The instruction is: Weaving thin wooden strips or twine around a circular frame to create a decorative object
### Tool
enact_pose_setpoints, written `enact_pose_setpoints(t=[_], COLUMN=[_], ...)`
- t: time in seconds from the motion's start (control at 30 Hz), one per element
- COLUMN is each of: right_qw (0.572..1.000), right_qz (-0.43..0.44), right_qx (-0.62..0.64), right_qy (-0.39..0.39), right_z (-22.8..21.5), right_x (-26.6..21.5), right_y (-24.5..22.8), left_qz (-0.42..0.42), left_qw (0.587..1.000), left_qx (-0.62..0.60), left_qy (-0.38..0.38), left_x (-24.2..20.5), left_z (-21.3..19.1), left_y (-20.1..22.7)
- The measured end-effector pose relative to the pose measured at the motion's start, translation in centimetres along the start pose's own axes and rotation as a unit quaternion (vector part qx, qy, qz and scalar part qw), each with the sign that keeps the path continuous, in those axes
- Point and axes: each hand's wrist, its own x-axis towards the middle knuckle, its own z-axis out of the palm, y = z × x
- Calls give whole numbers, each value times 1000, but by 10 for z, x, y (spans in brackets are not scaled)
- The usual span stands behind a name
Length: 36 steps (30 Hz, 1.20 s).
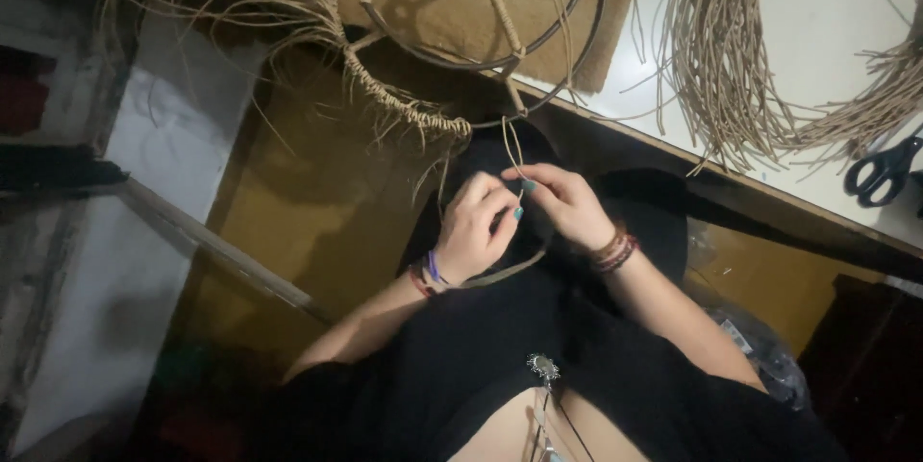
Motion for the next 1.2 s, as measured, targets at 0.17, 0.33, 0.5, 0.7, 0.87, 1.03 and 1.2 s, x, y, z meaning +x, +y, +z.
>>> enact_pose_setpoints(t=[0.17,0.33,0.5,0.7,0.87,1.03,1.2], right_qw=[945,849,916,945,915,901,909], right_qz=[-136,-234,-175,132,149,141,104], right_qx=[-293,-421,-298,289,374,408,400], right_qy=[40,216,204,83,34,53,55], right_z=[-13,0,-1,2,13,19,27], right_x=[9,19,19,22,29,34,33], right_y=[-24,-20,-15,0,10,-6,2], left_qz=[13,-125,-36,136,103,-217,185], left_qw=[999,987,995,981,990,942,980], left_qx=[-51,-99,65,75,92,-37,52], left_qy=[-11,-27,68,118,24,-255,49], left_x=[36,84,89,44,20,17,28], left_z=[-2,-20,-19,0,-33,-75,-28], left_y=[-20,-8,-7,-19,-13,-6,-36])
